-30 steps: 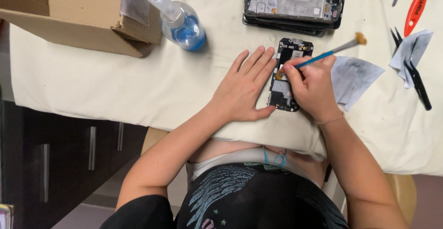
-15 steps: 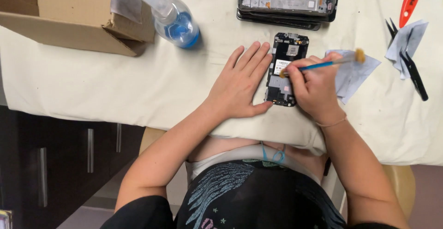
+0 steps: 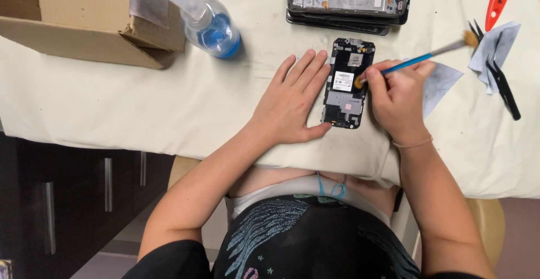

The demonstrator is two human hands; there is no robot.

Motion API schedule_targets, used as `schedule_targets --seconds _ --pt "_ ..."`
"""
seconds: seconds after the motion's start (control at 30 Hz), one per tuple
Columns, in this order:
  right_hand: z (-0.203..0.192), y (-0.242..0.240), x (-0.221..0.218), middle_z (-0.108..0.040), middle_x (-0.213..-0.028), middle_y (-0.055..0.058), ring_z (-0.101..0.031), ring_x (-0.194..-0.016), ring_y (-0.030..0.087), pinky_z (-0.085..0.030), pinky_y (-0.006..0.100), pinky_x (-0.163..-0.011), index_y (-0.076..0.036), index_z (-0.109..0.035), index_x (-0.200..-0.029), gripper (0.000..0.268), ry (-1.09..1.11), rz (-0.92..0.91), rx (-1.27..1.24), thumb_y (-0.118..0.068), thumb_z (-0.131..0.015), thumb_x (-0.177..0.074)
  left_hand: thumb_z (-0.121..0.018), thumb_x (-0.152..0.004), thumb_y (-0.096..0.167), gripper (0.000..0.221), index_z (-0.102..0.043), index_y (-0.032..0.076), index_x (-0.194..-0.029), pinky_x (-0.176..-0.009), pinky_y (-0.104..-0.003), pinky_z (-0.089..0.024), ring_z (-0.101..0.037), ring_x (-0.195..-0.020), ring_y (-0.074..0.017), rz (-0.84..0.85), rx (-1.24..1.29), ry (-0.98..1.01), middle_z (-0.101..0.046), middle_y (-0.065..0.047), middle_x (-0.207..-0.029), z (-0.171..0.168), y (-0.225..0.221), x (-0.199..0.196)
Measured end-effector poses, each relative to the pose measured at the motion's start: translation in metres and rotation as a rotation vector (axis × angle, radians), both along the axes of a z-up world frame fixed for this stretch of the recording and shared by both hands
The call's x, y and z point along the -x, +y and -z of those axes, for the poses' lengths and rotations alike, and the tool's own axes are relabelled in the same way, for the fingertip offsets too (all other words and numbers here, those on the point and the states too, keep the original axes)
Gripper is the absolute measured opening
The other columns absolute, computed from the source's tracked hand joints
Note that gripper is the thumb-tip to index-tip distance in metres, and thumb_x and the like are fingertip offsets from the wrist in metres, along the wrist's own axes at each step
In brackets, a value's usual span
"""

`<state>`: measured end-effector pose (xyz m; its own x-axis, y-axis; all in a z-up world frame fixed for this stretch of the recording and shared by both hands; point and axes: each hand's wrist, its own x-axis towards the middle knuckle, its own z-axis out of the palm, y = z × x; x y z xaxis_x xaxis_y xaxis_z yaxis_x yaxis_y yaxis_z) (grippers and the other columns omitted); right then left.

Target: Cleaning internal components of disassembled mobile phones using a brush and a cloth.

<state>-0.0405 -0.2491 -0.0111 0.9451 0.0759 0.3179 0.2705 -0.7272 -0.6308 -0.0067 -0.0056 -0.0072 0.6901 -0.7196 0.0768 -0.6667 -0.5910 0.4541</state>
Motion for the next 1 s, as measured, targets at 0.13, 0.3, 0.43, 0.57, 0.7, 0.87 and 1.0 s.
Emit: schedule_targets --seconds 0.13,0.3,0.43,0.57,0.7,0.87,1.0 --pt "-0.009 0.011 -0.012 -0.066 -0.078 -0.001 -0.067 -0.086 0.024 -0.024 0.04 -0.098 -0.01 -0.071 -0.101 0.017 -0.002 -0.043 -0.004 -0.012 -0.061 -0.114 -0.069 -0.078 0.061 0.1 -0.041 0.002 -0.154 -0.127 -0.054 -0.013 -0.024 -0.155 -0.0325 -0.009 -0.004 0.006 -0.032 -0.019 -0.165 0.001 0.0 0.001" --pt "-0.004 0.015 -0.005 -0.068 -0.078 0.001 -0.067 -0.083 0.025 -0.026 0.039 -0.095 -0.01 -0.07 -0.097 0.016 0.024 -0.121 -0.046 -0.016 -0.062 -0.11 -0.067 -0.078 0.062 0.101 -0.04 0.001 -0.154 -0.127 -0.054 -0.013 -0.023 -0.155 -0.0323 -0.003 -0.005 0.009 -0.031 -0.019 -0.165 0.0 0.0 0.0" --pt "-0.012 0.0 -0.011 -0.072 -0.096 0.004 -0.066 -0.093 0.027 -0.022 0.042 -0.099 -0.008 -0.071 -0.101 0.022 -0.002 0.012 0.059 -0.012 -0.057 -0.118 -0.068 -0.078 0.061 0.101 -0.041 0.001 -0.154 -0.128 -0.053 -0.013 -0.024 -0.155 -0.0319 -0.001 0.006 0.005 -0.032 -0.019 -0.164 0.0 0.0 0.0" --pt "-0.008 0.007 -0.005 -0.075 -0.1 0.003 -0.068 -0.096 0.026 -0.023 0.043 -0.099 -0.008 -0.069 -0.099 0.019 -0.022 0.004 0.074 -0.012 -0.062 -0.116 -0.068 -0.078 0.062 0.102 -0.039 0.001 -0.154 -0.128 -0.053 -0.012 -0.024 -0.155 -0.0312 -0.003 0.002 0.014 -0.032 -0.019 -0.165 -0.002 0.0 0.001" --pt "0.004 0.003 0.002 -0.076 -0.096 0.002 -0.069 -0.092 0.026 -0.024 0.043 -0.098 -0.007 -0.064 -0.081 0.034 0.079 -0.057 0.028 -0.019 -0.067 -0.113 -0.067 -0.078 0.062 0.103 -0.038 0.001 -0.155 -0.128 -0.052 -0.011 -0.024 -0.156 -0.0312 -0.012 0.009 0.035 -0.032 -0.019 -0.165 -0.002 0.0 0.0" --pt "0.023 -0.013 -0.038 -0.076 -0.099 0.003 -0.069 -0.095 0.026 -0.024 0.041 -0.097 -0.009 -0.071 -0.096 0.025 -0.057 0.061 0.103 -0.015 -0.064 -0.119 -0.069 -0.078 0.061 0.1 -0.04 0.002 -0.154 -0.128 -0.053 -0.011 -0.023 -0.156 -0.0314 -0.003 0.005 0.037 -0.031 -0.018 -0.165 -0.003 0.001 -0.002" --pt "0.025 0.019 -0.056 -0.076 -0.097 -0.001 -0.069 -0.095 0.023 -0.023 0.043 -0.097 -0.011 -0.071 -0.091 0.027 -0.119 0.024 0.103 -0.017 -0.066 -0.117 -0.07 -0.078 0.06 0.1 -0.04 0.002 -0.154 -0.128 -0.053 -0.011 -0.022 -0.156 -0.0321 0.002 0.006 0.038 -0.031 -0.018 -0.165 -0.001 0.001 -0.001"
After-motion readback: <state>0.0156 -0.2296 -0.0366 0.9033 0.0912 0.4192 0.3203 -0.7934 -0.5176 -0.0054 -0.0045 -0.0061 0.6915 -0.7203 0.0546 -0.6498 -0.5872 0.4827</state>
